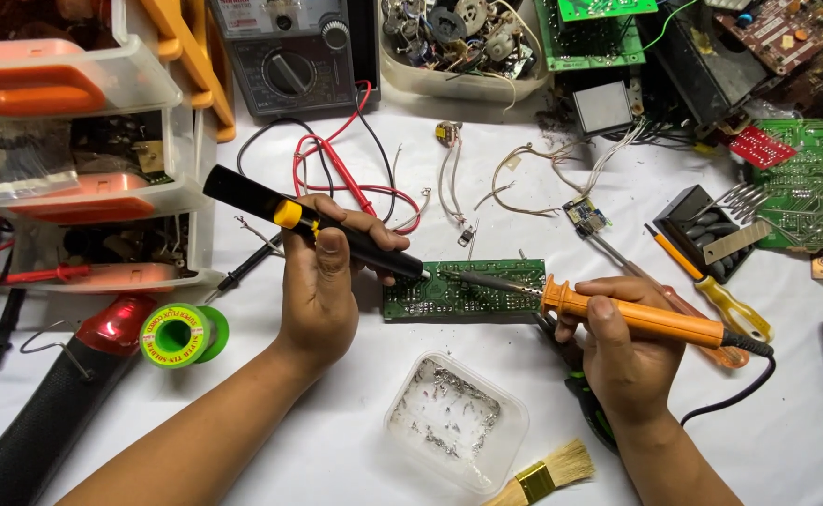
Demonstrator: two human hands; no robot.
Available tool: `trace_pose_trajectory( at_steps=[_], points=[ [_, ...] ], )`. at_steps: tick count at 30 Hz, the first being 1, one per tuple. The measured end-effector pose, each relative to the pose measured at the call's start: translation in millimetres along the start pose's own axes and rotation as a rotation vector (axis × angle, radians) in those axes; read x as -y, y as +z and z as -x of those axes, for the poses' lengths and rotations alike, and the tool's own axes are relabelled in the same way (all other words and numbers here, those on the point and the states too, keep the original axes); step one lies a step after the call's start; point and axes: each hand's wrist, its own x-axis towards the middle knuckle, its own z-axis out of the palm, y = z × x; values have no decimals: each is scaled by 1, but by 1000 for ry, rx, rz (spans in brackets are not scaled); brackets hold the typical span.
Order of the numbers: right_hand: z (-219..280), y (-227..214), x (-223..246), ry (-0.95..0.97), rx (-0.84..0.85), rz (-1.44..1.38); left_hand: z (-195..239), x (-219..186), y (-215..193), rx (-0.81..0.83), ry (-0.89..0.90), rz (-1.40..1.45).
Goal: The person uses a soldering iron and solder wire to reflow solder joints on a green circuit board. They also use a desoldering pump to remove excess solder from specific points on the board.
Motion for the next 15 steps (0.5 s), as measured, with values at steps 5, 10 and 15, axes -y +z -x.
trace_pose_trajectory(
  at_steps=[5, 10, 15],
  points=[
    [-1, 1, -1, -3, 0, 0, 0, 2, 1, -5, 19, -3],
    [0, 1, -2, 12, -11, -6, -1, 1, 2, -9, 20, -22],
    [1, 1, -1, 19, -6, 2, 0, 3, 1, -6, 8, 13]
  ],
)
